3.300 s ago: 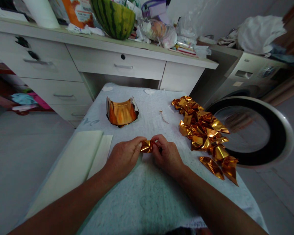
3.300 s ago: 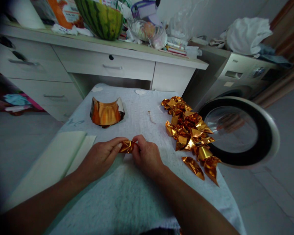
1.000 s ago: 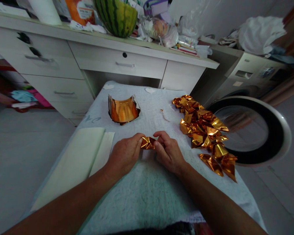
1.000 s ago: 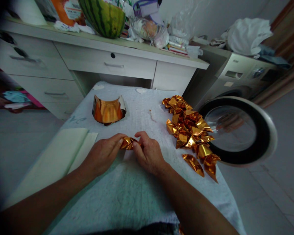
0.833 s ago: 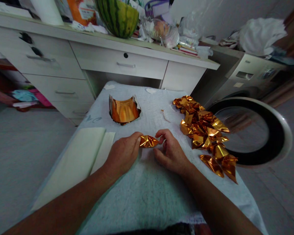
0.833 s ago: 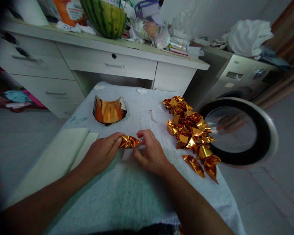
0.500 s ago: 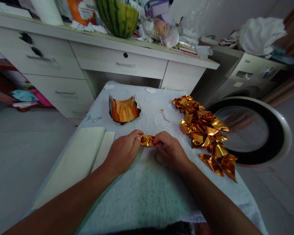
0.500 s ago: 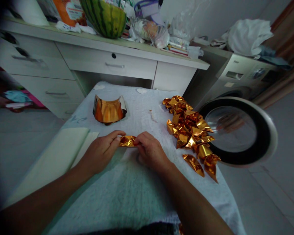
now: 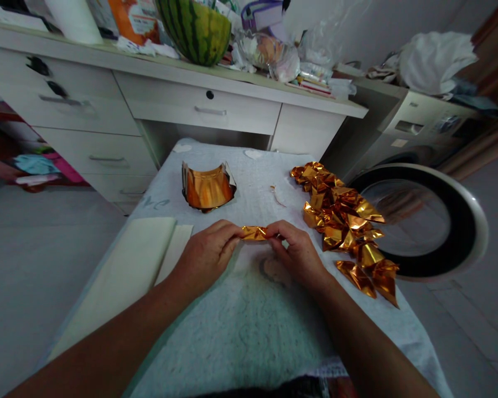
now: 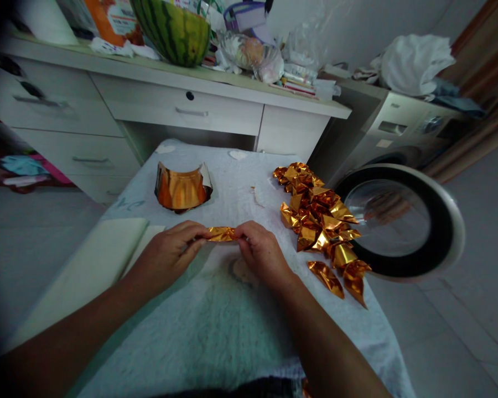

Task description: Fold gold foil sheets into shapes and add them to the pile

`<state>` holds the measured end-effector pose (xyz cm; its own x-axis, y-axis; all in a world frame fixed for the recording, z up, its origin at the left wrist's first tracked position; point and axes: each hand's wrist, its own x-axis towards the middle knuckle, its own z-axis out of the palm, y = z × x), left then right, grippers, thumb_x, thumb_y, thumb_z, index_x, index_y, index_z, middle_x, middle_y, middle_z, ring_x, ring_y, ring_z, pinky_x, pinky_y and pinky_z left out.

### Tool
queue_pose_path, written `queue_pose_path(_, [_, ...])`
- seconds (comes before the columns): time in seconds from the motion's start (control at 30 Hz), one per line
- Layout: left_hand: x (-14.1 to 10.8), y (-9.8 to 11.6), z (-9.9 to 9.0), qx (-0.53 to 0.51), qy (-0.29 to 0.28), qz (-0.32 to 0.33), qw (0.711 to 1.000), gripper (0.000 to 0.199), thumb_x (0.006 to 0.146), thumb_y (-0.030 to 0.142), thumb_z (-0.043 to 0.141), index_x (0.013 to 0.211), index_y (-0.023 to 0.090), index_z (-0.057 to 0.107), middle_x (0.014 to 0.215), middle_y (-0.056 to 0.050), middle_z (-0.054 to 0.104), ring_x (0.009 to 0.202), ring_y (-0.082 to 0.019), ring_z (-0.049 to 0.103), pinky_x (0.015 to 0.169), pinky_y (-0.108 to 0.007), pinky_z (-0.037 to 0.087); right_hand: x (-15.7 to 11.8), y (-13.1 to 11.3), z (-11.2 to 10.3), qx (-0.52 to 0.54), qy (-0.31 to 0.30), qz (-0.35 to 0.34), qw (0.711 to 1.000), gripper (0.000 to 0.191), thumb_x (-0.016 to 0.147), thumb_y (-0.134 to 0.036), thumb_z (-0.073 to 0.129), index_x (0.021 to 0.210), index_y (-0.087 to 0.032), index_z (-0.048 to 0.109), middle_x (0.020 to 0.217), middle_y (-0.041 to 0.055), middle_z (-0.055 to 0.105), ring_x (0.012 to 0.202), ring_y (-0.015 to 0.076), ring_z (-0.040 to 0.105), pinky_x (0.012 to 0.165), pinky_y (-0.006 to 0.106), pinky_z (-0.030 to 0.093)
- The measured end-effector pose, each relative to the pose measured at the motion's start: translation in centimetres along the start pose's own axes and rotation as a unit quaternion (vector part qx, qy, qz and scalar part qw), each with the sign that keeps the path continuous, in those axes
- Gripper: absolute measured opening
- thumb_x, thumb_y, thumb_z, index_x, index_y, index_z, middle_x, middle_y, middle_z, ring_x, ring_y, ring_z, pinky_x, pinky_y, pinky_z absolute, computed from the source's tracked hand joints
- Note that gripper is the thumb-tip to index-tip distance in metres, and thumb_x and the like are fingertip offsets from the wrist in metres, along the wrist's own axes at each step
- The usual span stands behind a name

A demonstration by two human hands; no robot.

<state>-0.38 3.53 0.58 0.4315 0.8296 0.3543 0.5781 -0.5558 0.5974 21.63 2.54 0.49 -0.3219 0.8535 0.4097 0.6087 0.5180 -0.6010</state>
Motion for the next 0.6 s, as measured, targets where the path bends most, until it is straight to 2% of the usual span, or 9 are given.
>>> queue_pose_path(0.27, [-0.06, 0.16, 0.02, 0.002, 0.007, -0.006, 1.0, 0.018, 0.093, 0.018, 0.047, 0.097, 0.02, 0.065, 0.094, -0.004, 0.068, 0.088, -0.018, 0.065, 0.077, -0.03, 0.051, -0.08, 0.14, 0.02, -0.005, -0.001, 0.001, 1.0, 0.017, 0.085, -0.008, 0.05, 0.091, -0.02, 0.06, 0.088, 0.003, 0.068, 0.082, 0.0158, 0.063, 0.072, 0.026, 0.046])
queue_pose_path(0.47, [-0.03, 0.14, 0.12, -0.01, 0.031, -0.017, 0.999, 0.017, 0.09, 0.016, 0.053, 0.097, 0.019, 0.068, 0.095, -0.003, 0.072, 0.087, -0.018, 0.067, 0.08, -0.03, 0.052, -0.15, 0.12, 0.17, 0.002, 0.024, 0.036, 0.999, 0.014, 0.086, -0.012, 0.053, 0.092, -0.021, 0.063, 0.085, 0.002, 0.069, 0.076, 0.0154, 0.063, 0.07, 0.025, 0.047])
queue_pose_path(0.6, [0.0, 0.32, 0.08, -0.02, 0.05, -0.038, 0.998, 0.016, 0.087, 0.015, 0.056, 0.095, 0.02, 0.07, 0.094, -0.003, 0.073, 0.085, -0.018, 0.068, 0.079, -0.03, 0.053, -0.12, -0.14, 0.18, 0.016, 0.02, 0.027, 0.999, 0.015, 0.086, -0.011, 0.053, 0.092, -0.021, 0.062, 0.086, 0.0015, 0.068, 0.077, 0.0148, 0.063, 0.071, 0.025, 0.047])
